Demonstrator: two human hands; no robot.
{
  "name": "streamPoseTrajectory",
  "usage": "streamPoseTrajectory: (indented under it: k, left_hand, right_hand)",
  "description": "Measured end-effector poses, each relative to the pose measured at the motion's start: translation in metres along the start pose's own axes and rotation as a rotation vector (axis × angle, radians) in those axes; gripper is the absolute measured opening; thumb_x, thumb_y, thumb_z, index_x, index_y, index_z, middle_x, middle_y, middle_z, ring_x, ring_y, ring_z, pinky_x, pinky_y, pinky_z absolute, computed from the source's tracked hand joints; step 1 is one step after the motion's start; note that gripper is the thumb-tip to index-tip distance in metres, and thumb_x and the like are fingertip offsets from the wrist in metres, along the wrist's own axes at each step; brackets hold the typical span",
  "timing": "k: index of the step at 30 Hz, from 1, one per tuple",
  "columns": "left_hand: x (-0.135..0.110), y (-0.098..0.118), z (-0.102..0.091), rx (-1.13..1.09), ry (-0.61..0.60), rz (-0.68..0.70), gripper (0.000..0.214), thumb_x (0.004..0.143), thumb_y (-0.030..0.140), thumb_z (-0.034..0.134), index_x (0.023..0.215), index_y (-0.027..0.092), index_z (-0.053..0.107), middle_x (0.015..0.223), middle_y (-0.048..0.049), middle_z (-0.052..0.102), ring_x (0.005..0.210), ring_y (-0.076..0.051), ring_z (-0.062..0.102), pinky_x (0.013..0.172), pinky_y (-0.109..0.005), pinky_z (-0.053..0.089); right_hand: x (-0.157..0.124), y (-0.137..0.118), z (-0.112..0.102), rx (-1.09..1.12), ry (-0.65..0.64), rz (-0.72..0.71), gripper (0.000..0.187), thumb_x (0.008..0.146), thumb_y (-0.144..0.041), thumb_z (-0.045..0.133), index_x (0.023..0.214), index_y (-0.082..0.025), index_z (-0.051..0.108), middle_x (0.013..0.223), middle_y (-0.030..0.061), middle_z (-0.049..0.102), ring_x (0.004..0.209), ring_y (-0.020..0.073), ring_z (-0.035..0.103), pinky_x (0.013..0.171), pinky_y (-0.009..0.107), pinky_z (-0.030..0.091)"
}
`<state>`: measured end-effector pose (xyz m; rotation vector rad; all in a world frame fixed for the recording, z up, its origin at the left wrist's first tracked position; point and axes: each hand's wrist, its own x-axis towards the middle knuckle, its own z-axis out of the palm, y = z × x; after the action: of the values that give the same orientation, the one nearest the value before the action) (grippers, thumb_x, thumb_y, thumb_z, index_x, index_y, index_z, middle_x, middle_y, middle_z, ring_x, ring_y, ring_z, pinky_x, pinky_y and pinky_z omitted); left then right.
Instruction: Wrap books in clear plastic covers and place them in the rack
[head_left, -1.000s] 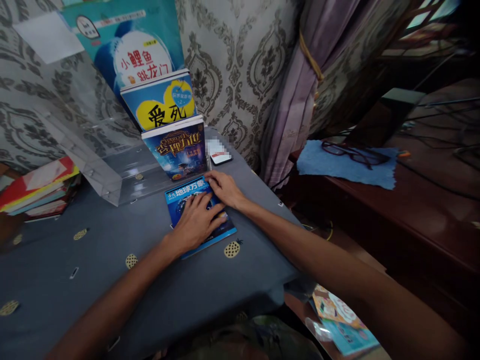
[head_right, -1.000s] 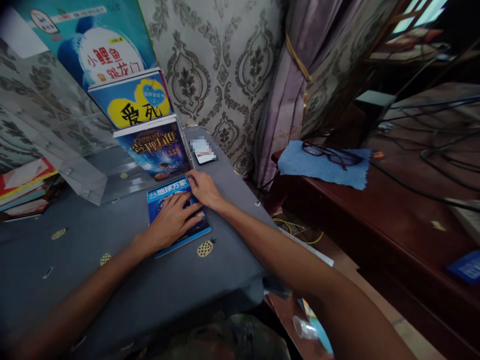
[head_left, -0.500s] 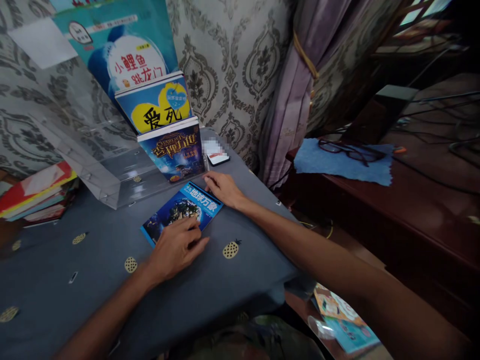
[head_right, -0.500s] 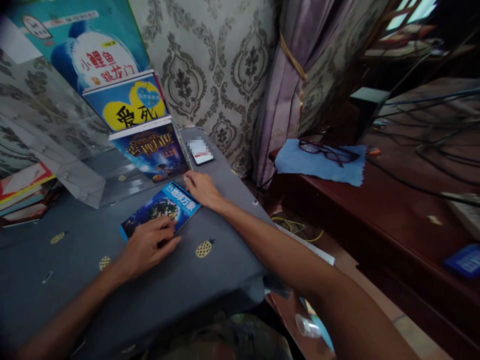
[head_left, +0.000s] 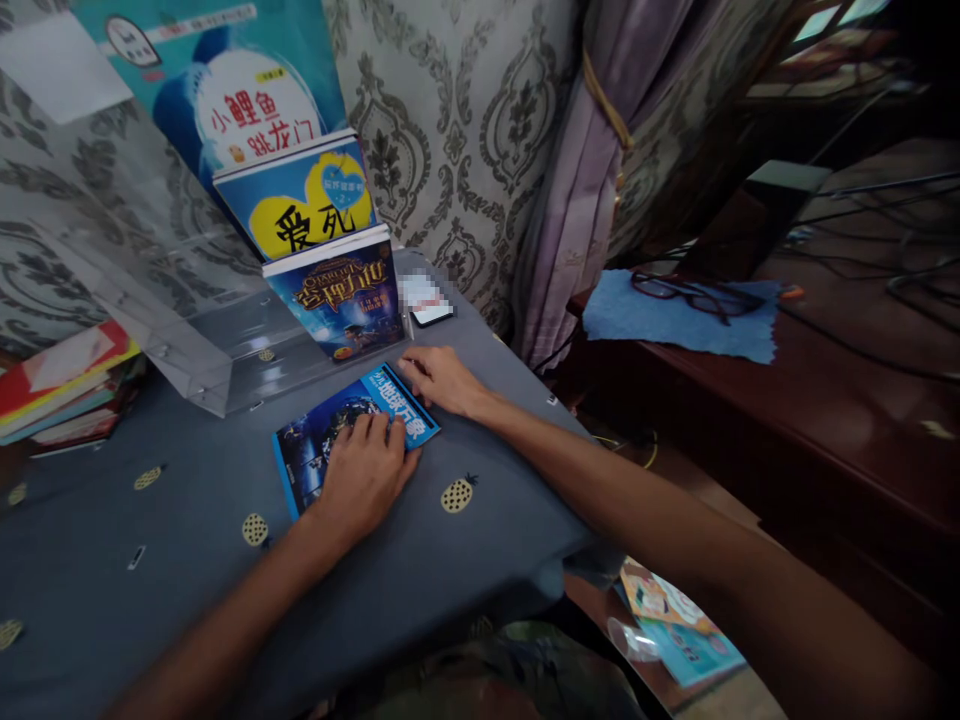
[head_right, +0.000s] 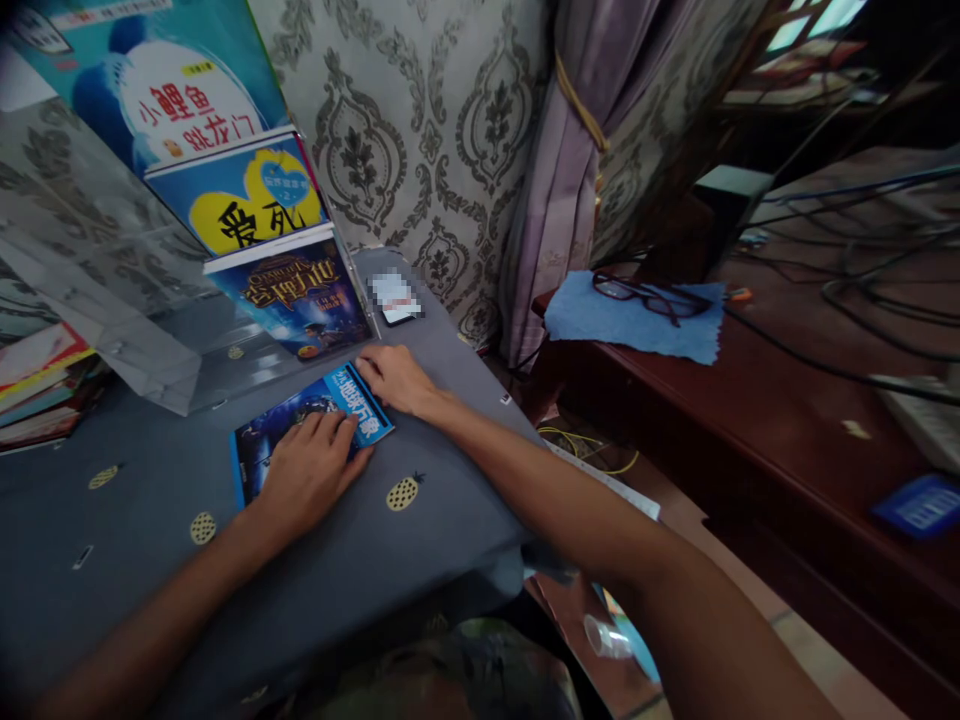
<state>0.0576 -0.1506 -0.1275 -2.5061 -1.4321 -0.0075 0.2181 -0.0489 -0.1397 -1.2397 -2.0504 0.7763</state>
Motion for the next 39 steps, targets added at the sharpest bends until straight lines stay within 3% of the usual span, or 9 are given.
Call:
streamPoseTrajectory:
  k: [4,7,18,26,33,39]
  left_hand:
    - [-0.001,0.001,0.006,0.031,0.009,0.025,0.037,0.102,0.031,0.043,0.122,0.008,0.063,0.12,-0.0213,0.068,0.11,-0.033,0.064,0.087,-0.046,0.054]
    - [-0.001,0.0,0.008,0.028,0.02,0.049,0.038,0.102,0.029,0.042,0.122,0.005,0.064,0.122,-0.0234,0.068,0.113,-0.034,0.065,0.088,-0.046,0.055]
    - [0.0,-0.003,0.003,0.021,0.017,0.078,0.039,0.102,0.024,0.037,0.121,0.005,0.066,0.12,-0.0229,0.07,0.109,-0.032,0.068,0.086,-0.046,0.058]
    - [0.001,-0.005,-0.001,0.016,-0.009,0.09,0.035,0.1,0.016,0.039,0.118,0.005,0.067,0.118,-0.0219,0.071,0.107,-0.033,0.068,0.084,-0.046,0.058]
    - [0.001,0.0,-0.001,-0.025,-0.037,0.041,0.038,0.101,0.027,0.042,0.122,0.004,0.065,0.12,-0.0234,0.069,0.111,-0.035,0.066,0.087,-0.048,0.056]
    - [0.0,0.0,-0.001,0.011,-0.036,0.036,0.04,0.1,0.037,0.047,0.121,0.009,0.065,0.114,-0.0192,0.07,0.106,-0.031,0.065,0.085,-0.043,0.056]
  right_hand:
    - [0.001,0.0,0.0,-0.118,0.104,-0.05,0.024,0.098,-0.024,0.049,0.084,-0.017,0.067,0.069,0.002,0.065,0.061,0.0132,0.053,0.06,0.025,0.033]
    - [0.001,-0.002,-0.001,-0.056,0.135,-0.082,0.025,0.097,-0.025,0.048,0.082,-0.017,0.067,0.069,0.001,0.064,0.062,0.013,0.051,0.061,0.026,0.031]
    - [-0.003,-0.004,-0.004,0.207,-0.032,-0.145,0.035,0.096,-0.035,0.046,0.066,-0.018,0.052,0.06,-0.0022,0.059,0.054,0.0098,0.053,0.058,0.023,0.035]
    - [-0.003,-0.003,-0.006,0.239,-0.034,-0.181,0.038,0.098,-0.039,0.045,0.067,-0.019,0.051,0.06,-0.002,0.058,0.052,0.0099,0.055,0.057,0.024,0.037]
    - [-0.005,-0.005,-0.007,0.231,-0.095,-0.146,0.034,0.097,-0.036,0.046,0.068,-0.019,0.052,0.061,-0.0026,0.059,0.051,0.0098,0.054,0.057,0.023,0.037]
    - [-0.004,-0.007,-0.004,0.093,-0.21,-0.181,0.031,0.094,-0.027,0.049,0.065,-0.018,0.055,0.055,-0.0045,0.053,0.052,0.0096,0.046,0.056,0.024,0.029]
